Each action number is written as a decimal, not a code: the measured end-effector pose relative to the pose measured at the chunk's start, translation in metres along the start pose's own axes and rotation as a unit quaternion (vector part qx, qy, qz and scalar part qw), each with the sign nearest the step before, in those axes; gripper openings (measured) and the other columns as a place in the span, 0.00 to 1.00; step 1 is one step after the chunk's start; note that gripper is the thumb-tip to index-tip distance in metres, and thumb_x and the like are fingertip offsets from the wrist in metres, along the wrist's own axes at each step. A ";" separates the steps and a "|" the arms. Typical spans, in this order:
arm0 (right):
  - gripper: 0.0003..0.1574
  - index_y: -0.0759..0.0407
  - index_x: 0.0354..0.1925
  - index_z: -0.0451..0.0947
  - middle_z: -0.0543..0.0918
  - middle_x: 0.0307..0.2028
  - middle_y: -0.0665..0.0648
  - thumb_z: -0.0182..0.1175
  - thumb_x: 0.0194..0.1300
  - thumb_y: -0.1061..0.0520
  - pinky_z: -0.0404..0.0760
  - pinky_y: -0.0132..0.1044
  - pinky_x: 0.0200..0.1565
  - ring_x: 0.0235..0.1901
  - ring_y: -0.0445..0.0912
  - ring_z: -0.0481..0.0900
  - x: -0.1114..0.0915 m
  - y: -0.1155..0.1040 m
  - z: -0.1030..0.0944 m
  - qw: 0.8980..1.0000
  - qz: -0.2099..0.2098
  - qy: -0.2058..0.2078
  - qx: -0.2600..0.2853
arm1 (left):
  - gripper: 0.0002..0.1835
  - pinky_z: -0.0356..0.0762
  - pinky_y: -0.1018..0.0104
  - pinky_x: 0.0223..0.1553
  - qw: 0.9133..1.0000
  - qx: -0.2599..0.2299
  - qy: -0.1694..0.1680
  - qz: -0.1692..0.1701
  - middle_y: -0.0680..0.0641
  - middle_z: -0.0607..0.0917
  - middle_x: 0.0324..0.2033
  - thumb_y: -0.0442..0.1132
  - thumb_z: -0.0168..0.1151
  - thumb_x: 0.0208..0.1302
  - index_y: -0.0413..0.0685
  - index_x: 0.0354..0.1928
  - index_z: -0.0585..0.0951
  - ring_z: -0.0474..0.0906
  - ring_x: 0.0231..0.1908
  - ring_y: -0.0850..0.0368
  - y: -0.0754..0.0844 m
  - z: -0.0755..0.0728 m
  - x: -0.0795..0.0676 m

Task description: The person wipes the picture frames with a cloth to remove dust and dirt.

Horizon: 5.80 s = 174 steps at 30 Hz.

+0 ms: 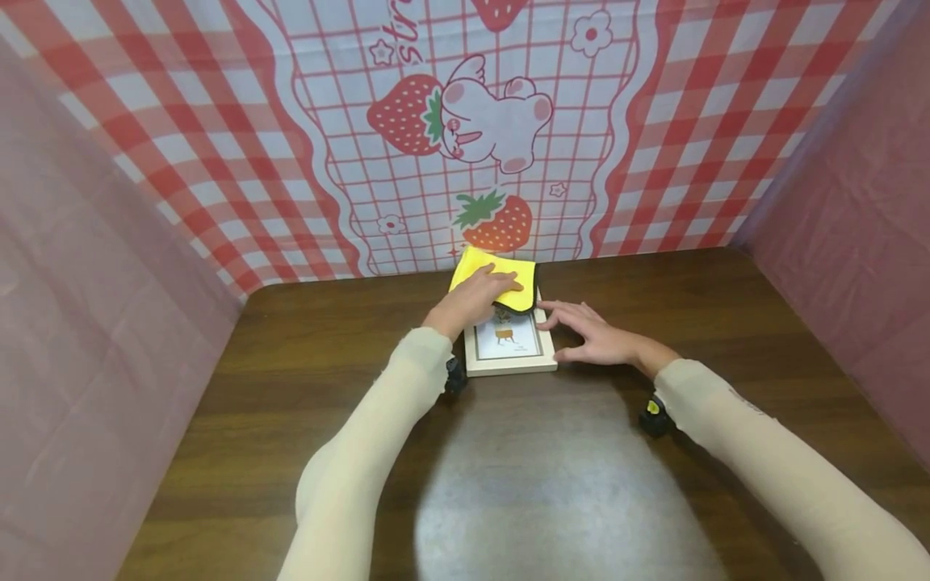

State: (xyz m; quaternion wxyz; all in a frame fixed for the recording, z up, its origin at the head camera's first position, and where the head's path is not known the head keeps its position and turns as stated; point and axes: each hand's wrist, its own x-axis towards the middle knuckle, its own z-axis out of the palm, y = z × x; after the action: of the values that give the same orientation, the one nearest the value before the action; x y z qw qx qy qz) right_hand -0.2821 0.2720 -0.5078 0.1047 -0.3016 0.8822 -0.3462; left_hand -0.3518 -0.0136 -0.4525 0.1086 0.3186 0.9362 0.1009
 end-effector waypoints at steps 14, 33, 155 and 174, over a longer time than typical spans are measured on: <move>0.27 0.41 0.63 0.81 0.59 0.91 0.60 0.77 0.70 0.49 0.27 0.82 0.85 0.91 0.67 0.50 0.002 0.007 0.001 1.000 0.000 -0.002 0.007 | 0.34 0.57 0.50 0.92 0.999 0.031 0.027 0.010 0.48 0.72 0.86 0.22 0.60 0.77 0.53 0.80 0.80 0.64 0.88 0.43 -0.019 -0.012 -0.029; 0.27 0.46 0.63 0.80 0.61 0.89 0.63 0.75 0.70 0.44 0.31 0.87 0.81 0.87 0.71 0.51 -0.005 -0.022 -0.004 1.000 -0.027 0.005 0.012 | 0.36 0.56 0.49 0.92 0.999 0.038 0.034 -0.011 0.47 0.72 0.86 0.18 0.55 0.76 0.53 0.80 0.79 0.63 0.89 0.41 -0.029 -0.023 -0.057; 0.27 0.44 0.63 0.80 0.59 0.91 0.60 0.75 0.70 0.51 0.29 0.81 0.86 0.91 0.66 0.50 0.000 -0.002 -0.002 1.000 0.007 -0.005 -0.002 | 0.34 0.72 0.47 0.85 0.993 -0.050 0.084 -0.071 0.47 0.82 0.76 0.31 0.66 0.76 0.58 0.81 0.77 0.78 0.77 0.47 -0.059 -0.005 0.023; 0.30 0.45 0.66 0.79 0.58 0.91 0.60 0.76 0.69 0.50 0.30 0.81 0.86 0.91 0.66 0.50 -0.001 -0.007 -0.001 1.000 0.014 -0.011 -0.012 | 0.35 0.70 0.49 0.86 0.992 -0.062 0.040 -0.101 0.47 0.80 0.80 0.37 0.66 0.81 0.58 0.86 0.70 0.75 0.81 0.45 -0.063 0.007 0.027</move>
State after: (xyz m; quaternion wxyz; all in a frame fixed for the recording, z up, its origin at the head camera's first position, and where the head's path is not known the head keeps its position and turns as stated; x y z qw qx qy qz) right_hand -0.2784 0.2689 -0.5020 0.1155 -0.2944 0.8893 -0.3304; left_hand -0.4073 -0.0448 -0.4796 0.1005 0.2112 0.9590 0.1599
